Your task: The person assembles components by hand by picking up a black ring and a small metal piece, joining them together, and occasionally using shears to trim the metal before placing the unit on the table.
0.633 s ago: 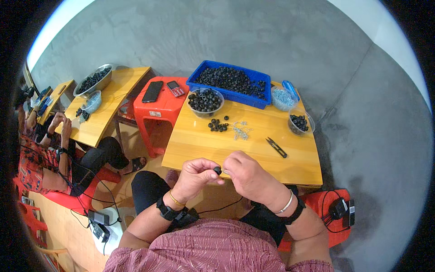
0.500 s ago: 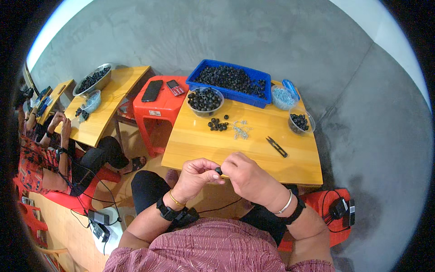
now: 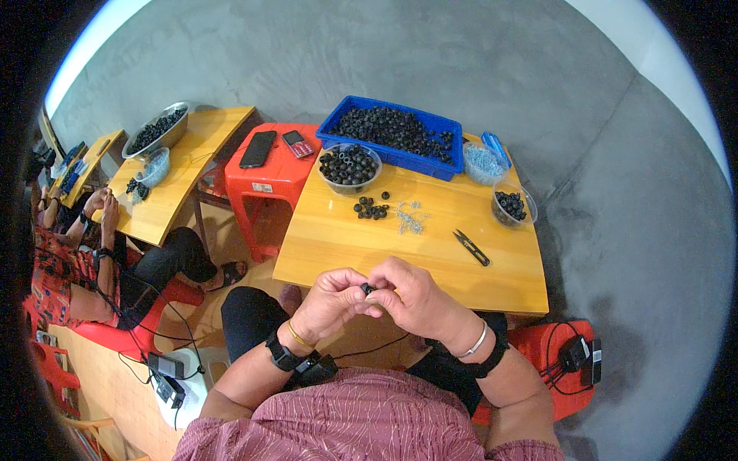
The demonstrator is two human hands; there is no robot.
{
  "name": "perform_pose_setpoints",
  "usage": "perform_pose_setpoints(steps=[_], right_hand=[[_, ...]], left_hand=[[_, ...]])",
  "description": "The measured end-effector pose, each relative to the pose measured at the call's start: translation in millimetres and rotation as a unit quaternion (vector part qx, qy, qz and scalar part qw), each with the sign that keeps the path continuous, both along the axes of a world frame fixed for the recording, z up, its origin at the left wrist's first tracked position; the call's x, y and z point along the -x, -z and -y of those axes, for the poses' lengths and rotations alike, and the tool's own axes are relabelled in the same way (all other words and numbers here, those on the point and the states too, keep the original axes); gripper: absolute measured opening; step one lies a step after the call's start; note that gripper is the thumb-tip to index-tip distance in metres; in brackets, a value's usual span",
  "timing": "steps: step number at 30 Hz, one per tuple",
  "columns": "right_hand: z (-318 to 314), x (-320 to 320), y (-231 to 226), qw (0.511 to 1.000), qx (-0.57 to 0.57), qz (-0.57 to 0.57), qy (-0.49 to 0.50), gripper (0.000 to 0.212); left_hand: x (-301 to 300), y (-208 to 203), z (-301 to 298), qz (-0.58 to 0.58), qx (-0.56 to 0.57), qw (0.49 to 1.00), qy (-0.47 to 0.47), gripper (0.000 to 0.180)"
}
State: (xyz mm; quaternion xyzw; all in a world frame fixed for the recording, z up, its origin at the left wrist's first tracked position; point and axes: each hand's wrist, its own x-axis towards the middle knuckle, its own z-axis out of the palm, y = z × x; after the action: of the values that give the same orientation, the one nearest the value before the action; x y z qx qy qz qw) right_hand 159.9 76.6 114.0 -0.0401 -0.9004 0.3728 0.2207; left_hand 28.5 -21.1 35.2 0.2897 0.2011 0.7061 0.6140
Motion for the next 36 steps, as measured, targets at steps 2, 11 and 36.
perform_pose_setpoints(steps=[2,11,36], right_hand=[[-2,-3,5,0.999,0.017,-0.031,0.026,0.014],[7,-4,5,0.992,-0.093,-0.077,0.041,0.018],[-159,104,77,0.952,-0.262,0.119,0.102,0.014]], left_hand=[[2,1,-1,0.019,-0.003,1.000,0.008,0.015],[4,-3,-4,0.047,0.004,0.999,-0.010,0.014],[44,35,-4,0.010,0.081,0.993,-0.084,0.017]])
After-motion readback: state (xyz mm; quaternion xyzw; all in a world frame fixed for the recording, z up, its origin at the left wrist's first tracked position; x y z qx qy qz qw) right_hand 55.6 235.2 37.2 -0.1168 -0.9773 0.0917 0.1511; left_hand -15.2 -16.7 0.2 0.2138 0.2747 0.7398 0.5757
